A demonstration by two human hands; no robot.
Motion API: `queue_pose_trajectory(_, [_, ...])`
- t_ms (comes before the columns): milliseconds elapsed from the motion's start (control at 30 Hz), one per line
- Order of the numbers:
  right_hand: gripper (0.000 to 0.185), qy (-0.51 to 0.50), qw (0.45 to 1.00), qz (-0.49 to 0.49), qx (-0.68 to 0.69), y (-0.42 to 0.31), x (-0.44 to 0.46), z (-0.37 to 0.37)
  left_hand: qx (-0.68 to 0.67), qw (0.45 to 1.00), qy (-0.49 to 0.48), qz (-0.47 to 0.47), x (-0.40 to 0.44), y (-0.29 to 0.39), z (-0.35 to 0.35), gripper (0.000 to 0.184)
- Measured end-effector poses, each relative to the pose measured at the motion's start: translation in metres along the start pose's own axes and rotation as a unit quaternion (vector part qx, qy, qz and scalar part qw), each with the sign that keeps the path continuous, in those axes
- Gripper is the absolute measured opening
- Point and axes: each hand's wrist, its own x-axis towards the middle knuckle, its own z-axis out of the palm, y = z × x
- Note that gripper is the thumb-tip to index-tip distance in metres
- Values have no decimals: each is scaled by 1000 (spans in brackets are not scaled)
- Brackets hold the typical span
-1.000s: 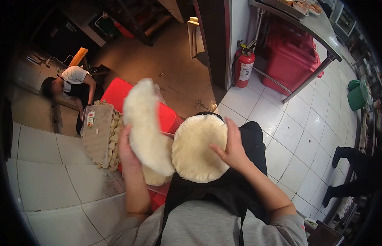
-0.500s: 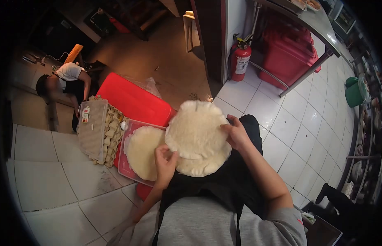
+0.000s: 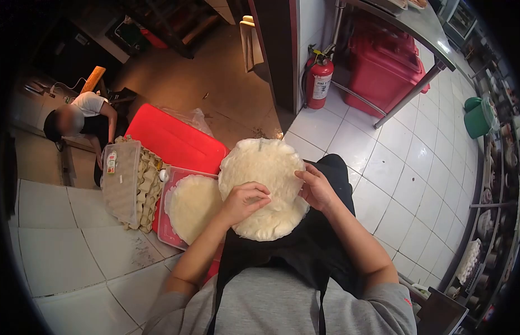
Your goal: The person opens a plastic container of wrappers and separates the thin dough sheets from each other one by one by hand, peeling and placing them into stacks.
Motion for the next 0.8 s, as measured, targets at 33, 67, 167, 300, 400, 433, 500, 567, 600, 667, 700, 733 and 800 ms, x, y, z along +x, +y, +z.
queue_pose_trajectory(33, [48,-6,1000,17,-7,-2,-4,5,-11,1000,-7,-16,2,-1,-2,15])
queue_pose_trajectory(67, [50,-15,999,27,-29,0,-7,9,-22,999,-13,-33,4,-3,-4,15])
queue_pose_trajectory(167, [57,-48,995,55,-74,6,-14,17,12,999,-23,19,4,-1,-7,14])
queue_pose_trajectory(300, [60,-73,993,67,-55,8,-14,13,113,988,-2,102,5,12,-5,14])
queue_pose_trajectory(400, [59,-86,994,60,-43,10,-10,9,32,998,-11,57,6,0,-6,14])
queue_pose_trajectory(433, [59,-91,993,56,-42,10,-10,8,16,998,-10,56,7,-3,-6,14])
queue_pose_trajectory(500, [62,-88,993,51,-55,10,-10,10,-14,998,-6,55,9,-7,-7,13])
queue_pose_trajectory(567, [66,-92,992,41,-80,11,-12,13,-17,998,-11,54,12,-8,-9,12])
queue_pose_trajectory(600, [69,-95,990,33,-96,13,-13,14,-18,998,-15,53,12,-9,-9,12])
queue_pose_trajectory(667, [75,-89,987,32,-131,15,-14,16,-11,998,-8,62,14,-11,-8,13])
queue_pose_trajectory(700, [78,-80,985,39,-150,16,-14,17,-7,998,-6,66,15,-12,-7,13])
queue_pose_trajectory(733, [81,-71,982,46,-169,17,-13,18,-6,999,2,54,15,-12,-6,14])
queue_pose_trajectory(800, [82,-50,977,13,-206,21,-12,24,-1,999,18,32,17,-12,-4,15])
